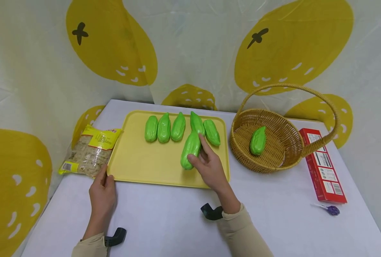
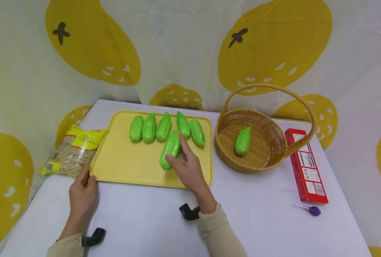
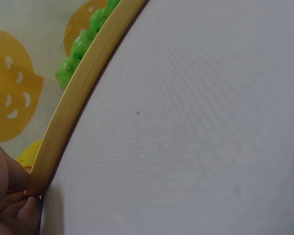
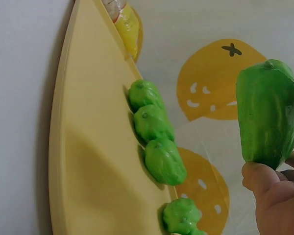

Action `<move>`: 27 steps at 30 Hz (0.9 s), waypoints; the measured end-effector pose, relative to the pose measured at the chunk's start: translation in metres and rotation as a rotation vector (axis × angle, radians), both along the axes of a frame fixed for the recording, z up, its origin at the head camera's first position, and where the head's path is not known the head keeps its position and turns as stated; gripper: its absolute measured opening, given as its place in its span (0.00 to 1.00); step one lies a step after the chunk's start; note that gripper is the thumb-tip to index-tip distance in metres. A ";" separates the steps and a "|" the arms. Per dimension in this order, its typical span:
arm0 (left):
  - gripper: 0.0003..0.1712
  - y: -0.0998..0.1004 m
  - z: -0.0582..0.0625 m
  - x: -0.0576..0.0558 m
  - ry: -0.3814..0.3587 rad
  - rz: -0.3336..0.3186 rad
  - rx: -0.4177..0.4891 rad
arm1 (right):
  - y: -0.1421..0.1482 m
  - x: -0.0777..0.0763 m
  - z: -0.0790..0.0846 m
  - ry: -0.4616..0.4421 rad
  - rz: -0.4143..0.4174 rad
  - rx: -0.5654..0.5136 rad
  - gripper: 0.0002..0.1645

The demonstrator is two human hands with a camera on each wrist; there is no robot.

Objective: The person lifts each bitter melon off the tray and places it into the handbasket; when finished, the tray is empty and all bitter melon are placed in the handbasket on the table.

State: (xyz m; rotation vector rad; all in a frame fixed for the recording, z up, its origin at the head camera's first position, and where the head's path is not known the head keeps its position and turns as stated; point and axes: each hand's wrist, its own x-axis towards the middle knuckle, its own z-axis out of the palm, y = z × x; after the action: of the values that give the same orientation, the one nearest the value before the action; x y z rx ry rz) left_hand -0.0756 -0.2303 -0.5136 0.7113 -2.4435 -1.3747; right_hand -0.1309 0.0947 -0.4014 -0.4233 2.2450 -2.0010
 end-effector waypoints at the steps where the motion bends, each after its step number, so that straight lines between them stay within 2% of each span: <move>1: 0.29 0.000 0.000 0.000 0.000 0.001 0.000 | 0.001 0.000 0.000 0.000 -0.006 0.012 0.45; 5: 0.29 0.000 -0.001 0.000 0.001 0.004 0.004 | 0.007 0.000 0.001 0.003 -0.020 0.023 0.44; 10: 0.29 0.000 -0.001 0.001 -0.002 0.000 0.005 | 0.016 -0.001 0.001 0.008 -0.034 -0.042 0.44; 15: 0.29 0.000 -0.001 0.001 -0.006 -0.002 0.007 | 0.028 -0.006 -0.009 0.037 -0.058 -0.101 0.44; 20: 0.29 0.001 0.001 0.001 -0.009 0.000 0.014 | 0.038 -0.010 -0.017 0.109 -0.072 -0.097 0.43; 27: 0.29 0.001 0.002 -0.001 -0.016 -0.001 0.019 | 0.050 -0.010 -0.014 0.121 -0.115 -0.070 0.42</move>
State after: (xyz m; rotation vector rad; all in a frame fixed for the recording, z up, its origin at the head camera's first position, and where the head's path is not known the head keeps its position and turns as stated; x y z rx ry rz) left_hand -0.0763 -0.2291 -0.5113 0.7289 -2.4466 -1.3991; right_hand -0.1411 0.1450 -0.4159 -0.4428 2.3254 -2.1717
